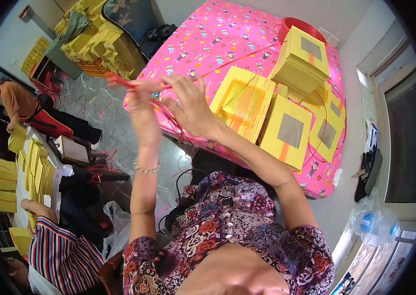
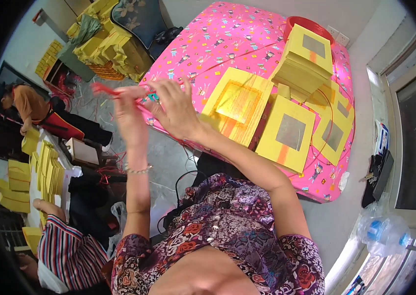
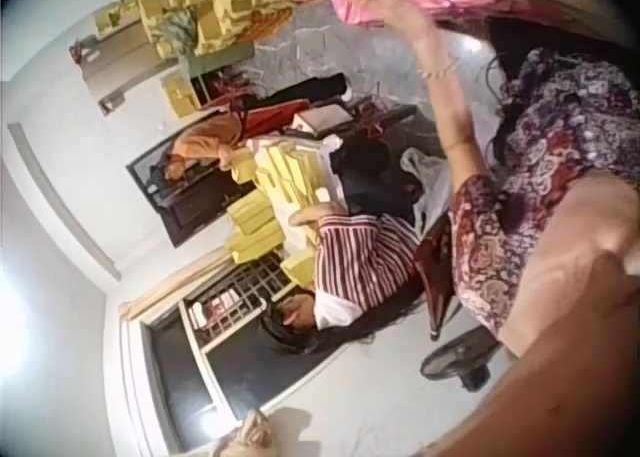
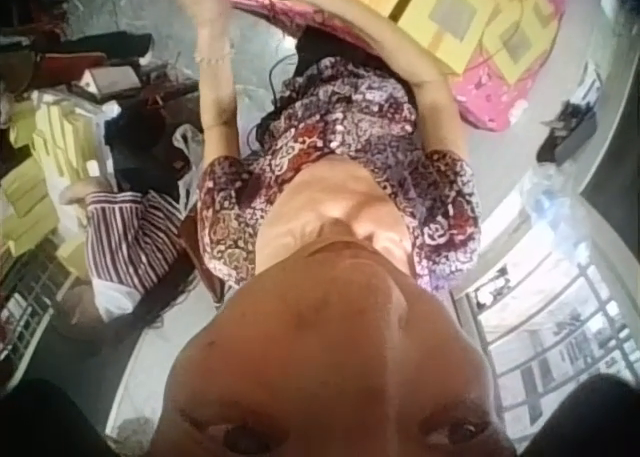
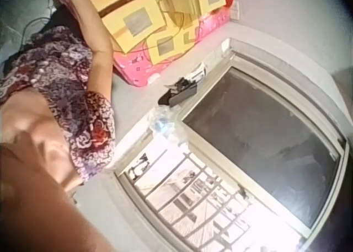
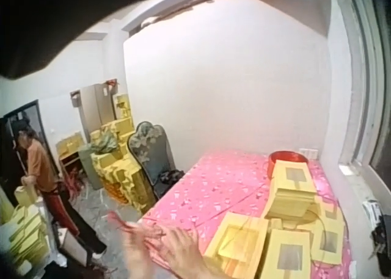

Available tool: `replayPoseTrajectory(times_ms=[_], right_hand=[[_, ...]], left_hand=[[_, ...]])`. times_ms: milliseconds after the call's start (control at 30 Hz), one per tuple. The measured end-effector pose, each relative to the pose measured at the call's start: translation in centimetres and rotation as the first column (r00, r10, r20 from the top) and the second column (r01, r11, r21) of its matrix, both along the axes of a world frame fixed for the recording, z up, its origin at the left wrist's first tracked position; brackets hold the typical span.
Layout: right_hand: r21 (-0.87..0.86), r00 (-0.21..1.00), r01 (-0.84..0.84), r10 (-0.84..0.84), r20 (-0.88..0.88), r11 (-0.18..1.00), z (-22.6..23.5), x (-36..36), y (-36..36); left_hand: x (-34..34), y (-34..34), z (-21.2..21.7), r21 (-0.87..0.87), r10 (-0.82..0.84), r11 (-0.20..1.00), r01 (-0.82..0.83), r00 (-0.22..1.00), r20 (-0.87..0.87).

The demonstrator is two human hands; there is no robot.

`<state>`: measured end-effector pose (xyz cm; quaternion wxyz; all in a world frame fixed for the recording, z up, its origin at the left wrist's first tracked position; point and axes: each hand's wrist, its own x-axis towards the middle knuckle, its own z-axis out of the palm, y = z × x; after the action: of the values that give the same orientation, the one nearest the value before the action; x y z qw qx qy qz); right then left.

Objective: Preparing red plastic strips for tying boxes by straightening and organizing them.

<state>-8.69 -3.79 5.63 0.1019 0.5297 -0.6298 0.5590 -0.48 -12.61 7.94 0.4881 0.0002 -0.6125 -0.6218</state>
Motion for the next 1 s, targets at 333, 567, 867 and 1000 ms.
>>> replayPoseTrajectory(times_ms=[333, 567, 867, 1000], right_hand=[[0.113, 0.900, -0.436, 0.435, 0.037, 0.893, -0.7, 4.4, -1.7], [0.392, 0.888, -0.422, 0.459, -0.002, 0.817, -5.9, 0.0, -0.9], [0.574, 0.915, -0.340, 0.402, 0.019, 0.745, -2.4, 0.4, -0.7], [0.632, 0.903, -0.291, 0.425, -0.067, 0.718, -1.4, 2.0, -2.1]], left_hand=[[7.8, -1.8, 8.3, 0.182, -0.257, 0.929, 0.323, 0.915, -0.311], [21.4, -7.9, 12.1, 0.025, 0.193, 0.979, -0.202, 0.882, -0.429], [15.8, -10.3, 1.2, -0.988, 0.969, 0.137, -0.067, 0.217, 0.120], [10.8, -5.0, 1.0, -0.889, 0.692, 0.457, 0.025, 0.618, 0.373]])
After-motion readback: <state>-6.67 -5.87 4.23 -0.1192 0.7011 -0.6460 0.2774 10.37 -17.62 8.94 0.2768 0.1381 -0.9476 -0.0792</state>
